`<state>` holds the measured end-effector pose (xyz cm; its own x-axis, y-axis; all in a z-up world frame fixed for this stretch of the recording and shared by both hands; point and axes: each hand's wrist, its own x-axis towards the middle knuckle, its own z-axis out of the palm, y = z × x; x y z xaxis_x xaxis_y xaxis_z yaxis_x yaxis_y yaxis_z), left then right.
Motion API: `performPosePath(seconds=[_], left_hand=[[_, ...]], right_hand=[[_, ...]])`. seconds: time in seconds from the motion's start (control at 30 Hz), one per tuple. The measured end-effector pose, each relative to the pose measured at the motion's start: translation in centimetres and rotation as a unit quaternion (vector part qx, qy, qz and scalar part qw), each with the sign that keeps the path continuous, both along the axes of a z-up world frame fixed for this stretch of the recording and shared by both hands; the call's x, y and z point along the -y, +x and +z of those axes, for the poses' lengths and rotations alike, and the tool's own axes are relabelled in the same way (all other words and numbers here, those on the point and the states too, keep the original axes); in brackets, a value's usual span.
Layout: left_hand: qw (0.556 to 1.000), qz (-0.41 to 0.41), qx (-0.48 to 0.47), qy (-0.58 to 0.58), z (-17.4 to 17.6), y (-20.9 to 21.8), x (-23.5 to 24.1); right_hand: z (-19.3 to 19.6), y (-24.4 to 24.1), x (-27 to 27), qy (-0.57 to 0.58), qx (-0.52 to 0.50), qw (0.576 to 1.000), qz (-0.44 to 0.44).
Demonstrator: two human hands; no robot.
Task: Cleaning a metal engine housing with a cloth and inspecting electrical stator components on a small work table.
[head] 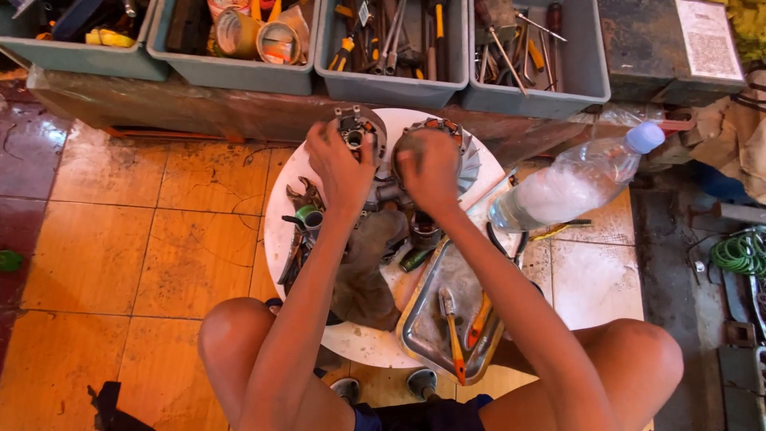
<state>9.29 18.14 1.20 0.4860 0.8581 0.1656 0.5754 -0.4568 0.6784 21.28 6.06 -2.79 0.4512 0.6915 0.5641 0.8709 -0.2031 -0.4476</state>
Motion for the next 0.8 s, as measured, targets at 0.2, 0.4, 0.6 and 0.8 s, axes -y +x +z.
performPosePath(seconds=[0.2,0.4,0.6,0.8], left_hand=[[0.947,-0.278,0.147,0.063,-1.1,2.9,3.7],[0.941,-0.315,-0.121,0.01,-3.5,3.2,7.2],[0.947,-0.27,-0.153,0.083,-5.6,3.2,7.0],[0.957,-0.217,-0.138,0.131,-6.7,3.4,6.1]], right_hand=[[-10.4,8.2,5.8,-0.115,-0.384,0.858,-0.32],[-7.4,6.9,7.0,0.014,-0.645,0.749,-0.152],[-4.4,4.6,5.7,-0.02,-0.576,0.808,-0.123],[-5.1,2.6,3.3,-0.062,-0.472,0.874,-0.095]])
